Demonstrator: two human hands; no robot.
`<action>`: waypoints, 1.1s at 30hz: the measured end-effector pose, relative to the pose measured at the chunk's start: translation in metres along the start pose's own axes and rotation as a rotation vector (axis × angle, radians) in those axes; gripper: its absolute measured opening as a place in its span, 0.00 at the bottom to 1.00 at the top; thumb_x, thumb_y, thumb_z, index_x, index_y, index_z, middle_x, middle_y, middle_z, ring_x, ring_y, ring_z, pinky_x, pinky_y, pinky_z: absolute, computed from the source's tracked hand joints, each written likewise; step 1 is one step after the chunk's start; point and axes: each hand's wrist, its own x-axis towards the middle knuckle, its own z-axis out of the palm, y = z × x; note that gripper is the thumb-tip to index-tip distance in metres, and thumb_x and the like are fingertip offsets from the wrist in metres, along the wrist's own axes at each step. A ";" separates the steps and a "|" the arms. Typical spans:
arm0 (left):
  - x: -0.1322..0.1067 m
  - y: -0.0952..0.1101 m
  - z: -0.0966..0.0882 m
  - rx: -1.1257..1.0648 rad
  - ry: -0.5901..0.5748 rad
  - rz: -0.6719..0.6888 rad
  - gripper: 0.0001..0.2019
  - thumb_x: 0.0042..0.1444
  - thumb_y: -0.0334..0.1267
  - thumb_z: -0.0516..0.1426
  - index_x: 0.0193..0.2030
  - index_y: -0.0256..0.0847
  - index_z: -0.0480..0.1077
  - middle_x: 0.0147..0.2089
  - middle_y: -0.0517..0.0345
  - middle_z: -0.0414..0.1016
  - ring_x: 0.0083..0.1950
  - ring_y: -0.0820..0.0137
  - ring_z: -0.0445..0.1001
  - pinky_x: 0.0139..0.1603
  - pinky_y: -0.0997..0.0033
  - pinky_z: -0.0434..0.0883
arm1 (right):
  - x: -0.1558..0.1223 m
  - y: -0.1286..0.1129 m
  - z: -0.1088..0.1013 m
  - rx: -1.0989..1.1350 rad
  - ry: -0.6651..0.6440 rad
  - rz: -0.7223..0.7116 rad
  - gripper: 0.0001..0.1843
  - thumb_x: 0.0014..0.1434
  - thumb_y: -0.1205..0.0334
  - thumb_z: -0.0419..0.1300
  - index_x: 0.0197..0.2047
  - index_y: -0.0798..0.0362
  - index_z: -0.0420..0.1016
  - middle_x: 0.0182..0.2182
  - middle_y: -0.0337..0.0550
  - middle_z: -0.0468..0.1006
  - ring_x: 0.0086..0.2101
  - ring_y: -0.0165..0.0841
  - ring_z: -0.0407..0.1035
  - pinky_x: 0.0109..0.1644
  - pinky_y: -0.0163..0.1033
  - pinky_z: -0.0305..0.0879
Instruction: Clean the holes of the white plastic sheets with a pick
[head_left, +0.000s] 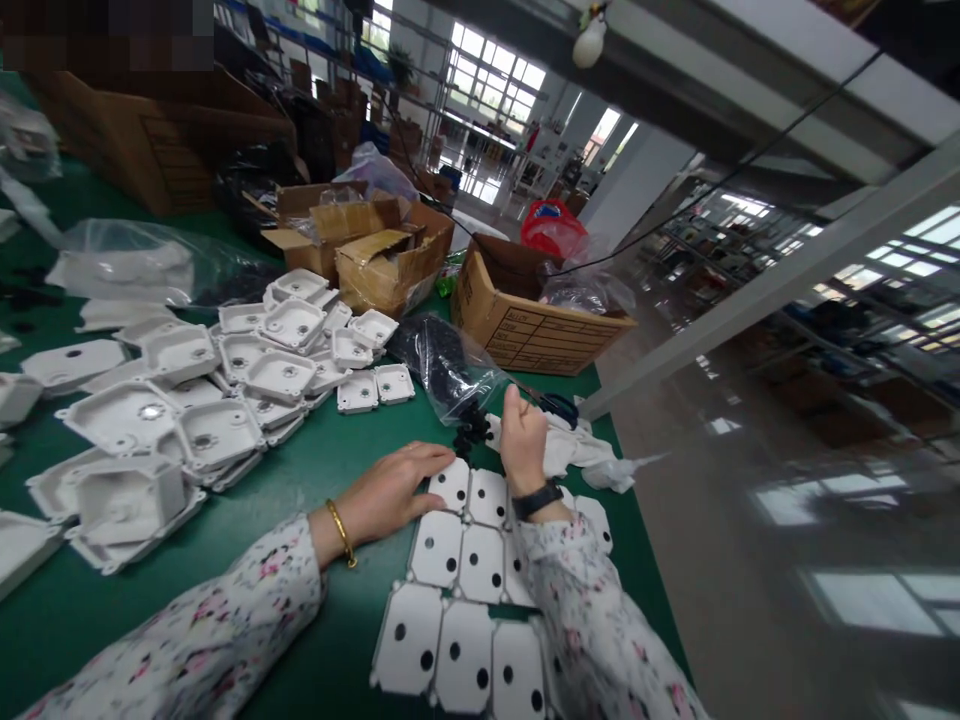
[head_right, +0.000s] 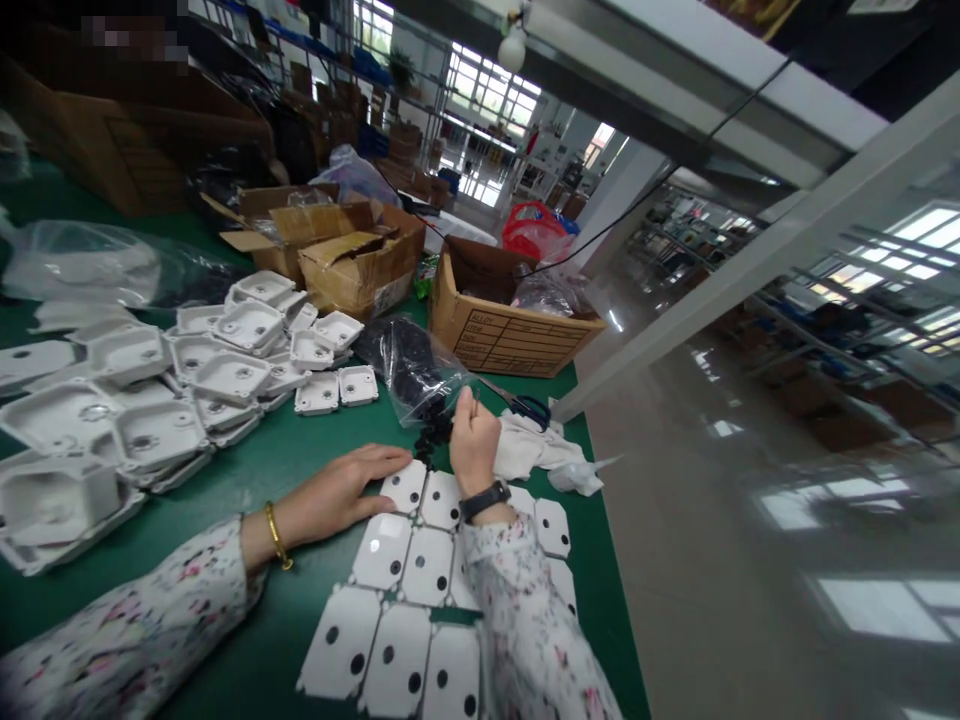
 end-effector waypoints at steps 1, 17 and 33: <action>0.000 -0.001 0.000 -0.002 -0.001 0.003 0.24 0.54 0.36 0.60 0.58 0.42 0.62 0.58 0.53 0.66 0.59 0.65 0.64 0.60 0.61 0.63 | 0.008 0.002 -0.008 -0.075 -0.015 -0.036 0.20 0.55 0.50 0.59 0.18 0.49 0.59 0.18 0.35 0.60 0.24 0.33 0.59 0.34 0.40 0.60; -0.003 0.040 0.011 0.306 -0.038 0.267 0.12 0.62 0.38 0.49 0.50 0.40 0.68 0.50 0.52 0.70 0.55 0.63 0.66 0.56 0.61 0.67 | -0.182 0.028 -0.238 -0.746 -0.088 -0.165 0.10 0.64 0.61 0.51 0.47 0.49 0.69 0.45 0.50 0.70 0.47 0.43 0.64 0.48 0.52 0.65; -0.032 0.070 0.040 0.585 0.044 0.190 0.16 0.63 0.38 0.48 0.55 0.40 0.66 0.60 0.45 0.62 0.60 0.57 0.62 0.56 0.54 0.68 | -0.224 0.022 -0.241 -0.783 -0.364 -0.332 0.28 0.64 0.49 0.49 0.63 0.53 0.54 0.64 0.54 0.46 0.59 0.55 0.47 0.52 0.64 0.63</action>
